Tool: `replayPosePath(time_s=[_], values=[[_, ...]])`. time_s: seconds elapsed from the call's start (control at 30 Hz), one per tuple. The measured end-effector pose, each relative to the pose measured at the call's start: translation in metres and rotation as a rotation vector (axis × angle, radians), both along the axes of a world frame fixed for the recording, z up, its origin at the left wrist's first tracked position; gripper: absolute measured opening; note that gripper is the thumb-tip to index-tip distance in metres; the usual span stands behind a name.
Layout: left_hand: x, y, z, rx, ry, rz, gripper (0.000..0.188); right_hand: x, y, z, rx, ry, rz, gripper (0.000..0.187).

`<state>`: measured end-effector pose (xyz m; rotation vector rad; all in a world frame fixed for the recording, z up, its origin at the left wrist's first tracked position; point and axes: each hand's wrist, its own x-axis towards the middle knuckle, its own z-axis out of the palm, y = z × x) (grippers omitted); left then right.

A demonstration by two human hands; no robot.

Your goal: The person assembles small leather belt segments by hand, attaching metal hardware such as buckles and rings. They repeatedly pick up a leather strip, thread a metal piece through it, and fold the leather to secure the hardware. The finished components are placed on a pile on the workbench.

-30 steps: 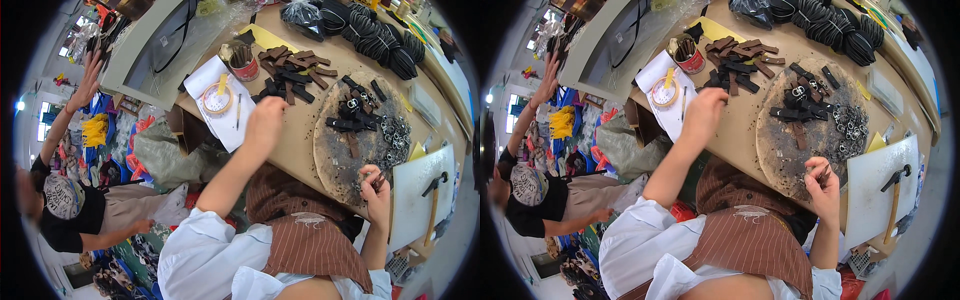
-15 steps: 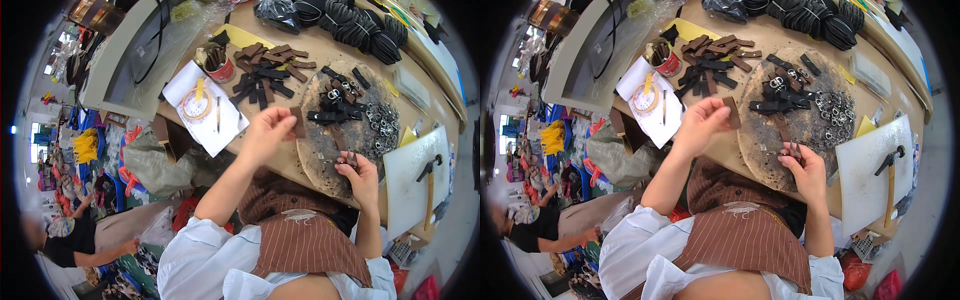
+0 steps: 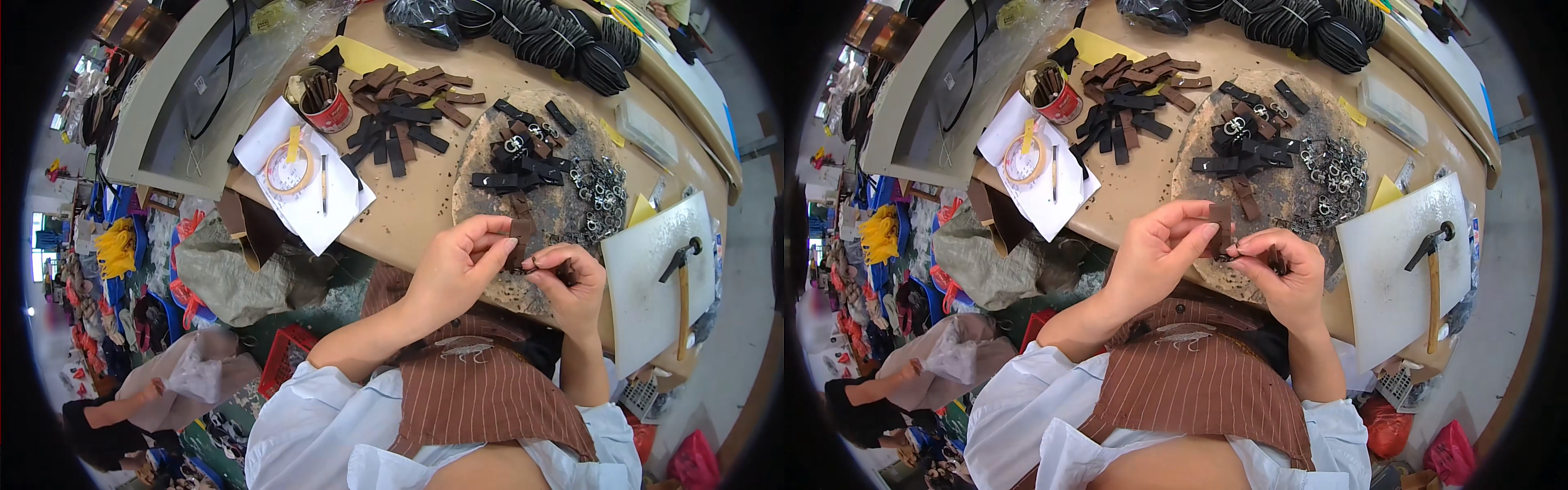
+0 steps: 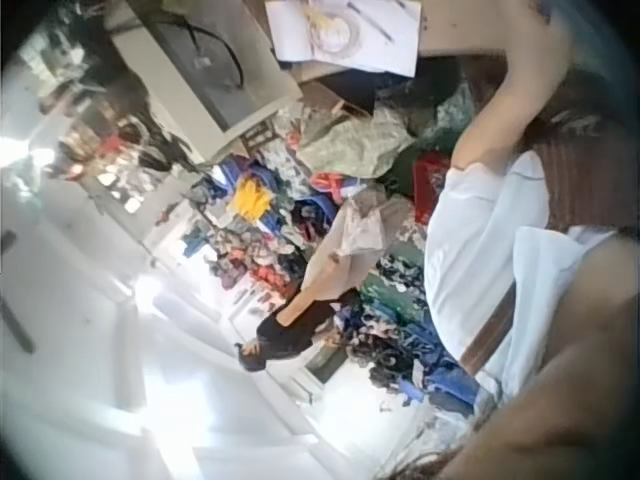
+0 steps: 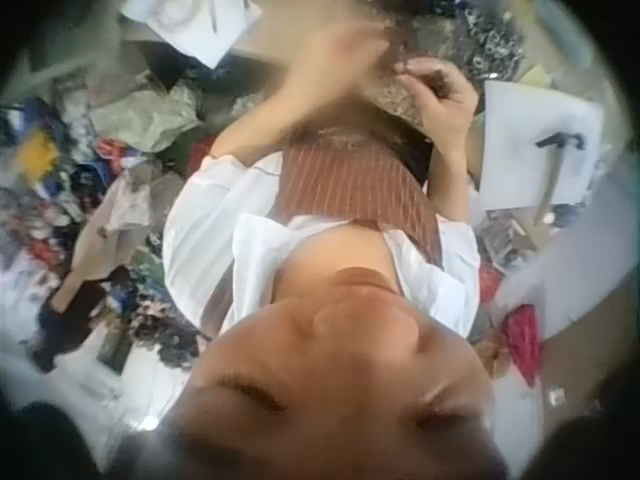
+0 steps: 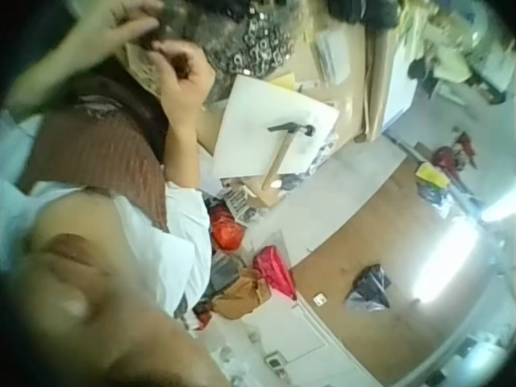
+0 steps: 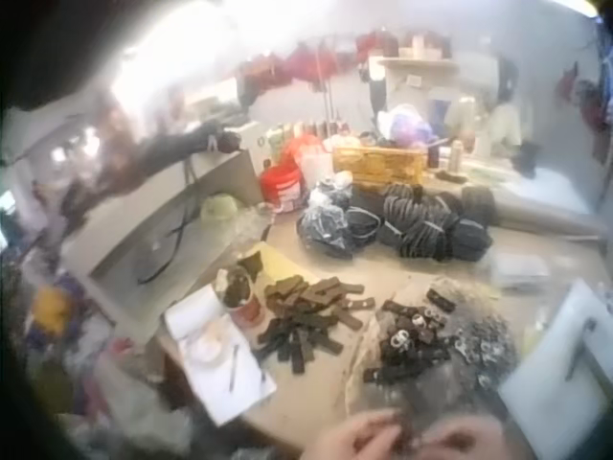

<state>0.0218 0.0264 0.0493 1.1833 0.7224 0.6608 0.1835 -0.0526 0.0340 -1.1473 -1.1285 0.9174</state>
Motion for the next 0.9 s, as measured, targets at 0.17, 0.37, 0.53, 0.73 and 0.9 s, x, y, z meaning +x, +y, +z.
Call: replayPosePath(time_s=[0.17,0.37,0.53,0.73,0.9], values=[[-0.003,-0.003,0.004,0.047,0.057,-0.006,0.026,0.001,0.0,0.01,0.002,-0.096,-0.019,0.015],[-0.005,-0.009,0.013,0.166,0.164,-0.053,0.027,0.002,0.0,0.021,-0.052,-0.282,-0.018,0.016],[-0.003,-0.016,0.003,0.042,0.11,-0.034,0.027,0.0,0.002,0.018,-0.127,-0.25,-0.029,0.017],[-0.004,-0.018,-0.015,-0.099,0.068,-0.09,0.024,0.007,-0.002,0.013,0.038,-0.362,0.056,0.018],[-0.003,-0.022,-0.012,-0.019,0.084,-0.051,0.02,0.005,-0.003,0.01,0.014,-0.321,0.073,0.016]])
